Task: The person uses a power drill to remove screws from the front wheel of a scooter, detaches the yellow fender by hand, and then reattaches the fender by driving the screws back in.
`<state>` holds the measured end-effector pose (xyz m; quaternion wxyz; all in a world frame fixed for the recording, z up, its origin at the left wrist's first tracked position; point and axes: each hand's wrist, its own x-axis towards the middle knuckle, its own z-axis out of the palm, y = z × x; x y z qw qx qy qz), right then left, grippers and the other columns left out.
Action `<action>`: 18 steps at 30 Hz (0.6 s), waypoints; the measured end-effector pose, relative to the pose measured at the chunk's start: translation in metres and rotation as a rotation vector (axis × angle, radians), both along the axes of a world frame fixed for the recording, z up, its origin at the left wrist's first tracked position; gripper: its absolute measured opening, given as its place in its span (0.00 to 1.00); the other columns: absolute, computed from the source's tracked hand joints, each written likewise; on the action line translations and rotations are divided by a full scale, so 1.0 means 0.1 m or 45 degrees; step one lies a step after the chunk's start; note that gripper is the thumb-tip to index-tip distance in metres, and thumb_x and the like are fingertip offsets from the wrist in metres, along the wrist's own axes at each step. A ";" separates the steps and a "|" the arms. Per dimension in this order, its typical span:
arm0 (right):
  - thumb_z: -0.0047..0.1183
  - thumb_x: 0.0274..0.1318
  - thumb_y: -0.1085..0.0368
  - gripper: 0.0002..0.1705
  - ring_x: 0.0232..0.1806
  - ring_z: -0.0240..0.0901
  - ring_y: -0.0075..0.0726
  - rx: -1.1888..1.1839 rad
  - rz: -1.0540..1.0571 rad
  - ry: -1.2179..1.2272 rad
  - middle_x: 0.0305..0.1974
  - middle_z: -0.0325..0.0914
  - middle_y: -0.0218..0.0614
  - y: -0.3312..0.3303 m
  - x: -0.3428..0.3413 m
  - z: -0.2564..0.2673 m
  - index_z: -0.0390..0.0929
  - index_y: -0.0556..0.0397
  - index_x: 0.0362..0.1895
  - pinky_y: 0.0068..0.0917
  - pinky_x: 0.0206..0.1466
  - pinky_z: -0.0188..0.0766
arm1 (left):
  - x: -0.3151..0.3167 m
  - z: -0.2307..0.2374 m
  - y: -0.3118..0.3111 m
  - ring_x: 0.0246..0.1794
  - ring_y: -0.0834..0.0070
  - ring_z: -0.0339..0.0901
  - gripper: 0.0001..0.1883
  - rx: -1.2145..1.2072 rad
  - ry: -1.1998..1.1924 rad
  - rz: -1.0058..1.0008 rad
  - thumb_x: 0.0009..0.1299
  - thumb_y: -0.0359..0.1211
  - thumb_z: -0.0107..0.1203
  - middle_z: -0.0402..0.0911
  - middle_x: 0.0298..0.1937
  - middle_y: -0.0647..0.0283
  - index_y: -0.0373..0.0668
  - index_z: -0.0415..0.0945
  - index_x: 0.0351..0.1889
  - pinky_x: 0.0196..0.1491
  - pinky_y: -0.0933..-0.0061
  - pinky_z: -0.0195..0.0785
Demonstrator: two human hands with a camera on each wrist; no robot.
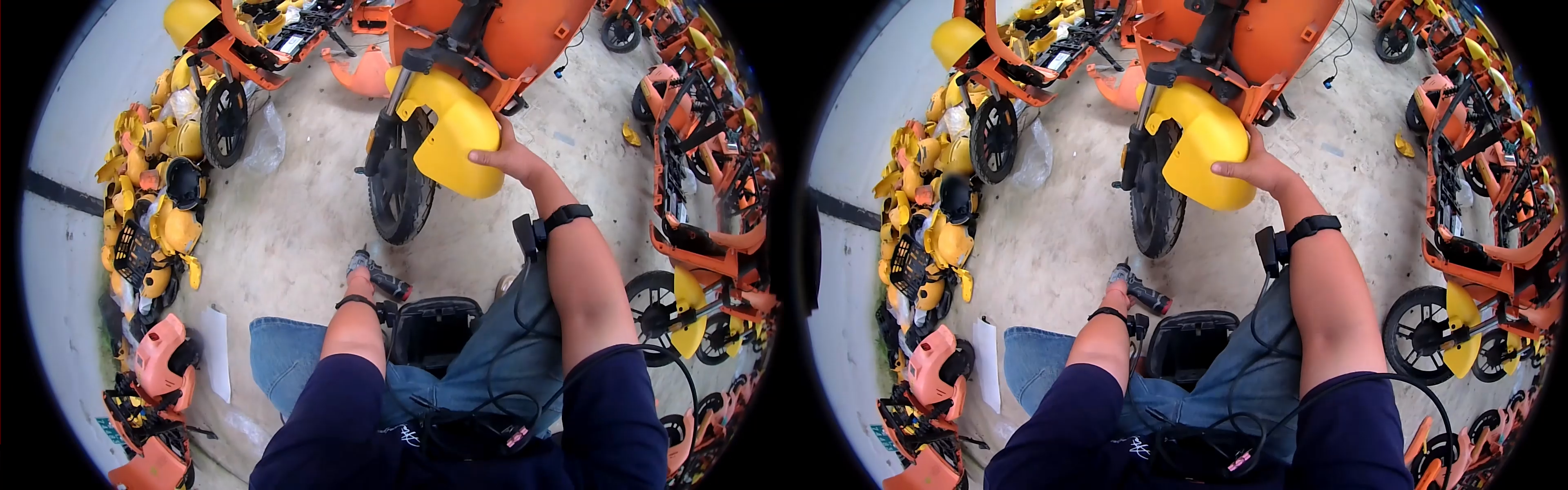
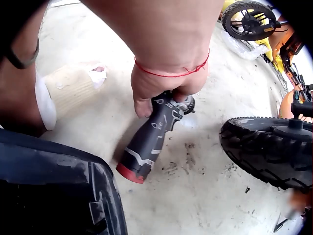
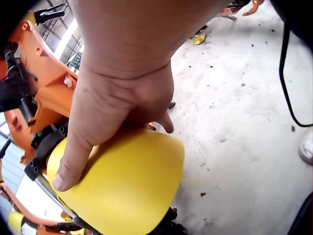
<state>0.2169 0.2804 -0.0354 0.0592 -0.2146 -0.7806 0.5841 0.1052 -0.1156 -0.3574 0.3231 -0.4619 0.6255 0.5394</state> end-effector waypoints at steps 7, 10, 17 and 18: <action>0.78 0.39 0.49 0.75 0.71 0.62 0.52 -0.018 -0.135 -0.072 0.70 0.61 0.57 -0.27 -0.03 0.31 0.35 0.61 0.78 0.40 0.72 0.62 | -0.65 1.41 1.14 0.63 0.55 0.73 0.30 -0.775 1.484 -0.291 0.65 0.36 0.59 0.75 0.63 0.43 0.30 0.69 0.63 0.65 0.56 0.66; 0.77 0.40 0.49 0.72 0.67 0.69 0.51 -0.095 -0.254 -0.043 0.67 0.65 0.57 -0.22 -0.05 0.35 0.38 0.61 0.77 0.40 0.67 0.69 | -0.60 2.33 1.67 0.54 0.58 0.78 0.24 0.025 1.728 -0.475 0.69 0.34 0.58 0.78 0.56 0.48 0.32 0.71 0.61 0.60 0.62 0.71; 0.74 0.47 0.53 0.62 0.61 0.73 0.50 -0.043 -0.414 0.071 0.64 0.66 0.58 -0.42 -0.09 0.46 0.46 0.58 0.76 0.41 0.61 0.74 | -0.28 2.63 2.32 0.77 0.46 0.54 0.28 0.244 2.013 -1.018 0.79 0.35 0.42 0.57 0.76 0.38 0.27 0.58 0.72 0.76 0.57 0.49; 0.74 0.48 0.52 0.61 0.61 0.73 0.50 -0.081 -0.440 0.061 0.64 0.66 0.58 -0.46 -0.08 0.48 0.46 0.58 0.76 0.41 0.62 0.74 | -0.28 2.63 2.34 0.77 0.45 0.54 0.28 0.259 1.996 -1.002 0.79 0.35 0.41 0.58 0.75 0.38 0.27 0.58 0.72 0.76 0.57 0.49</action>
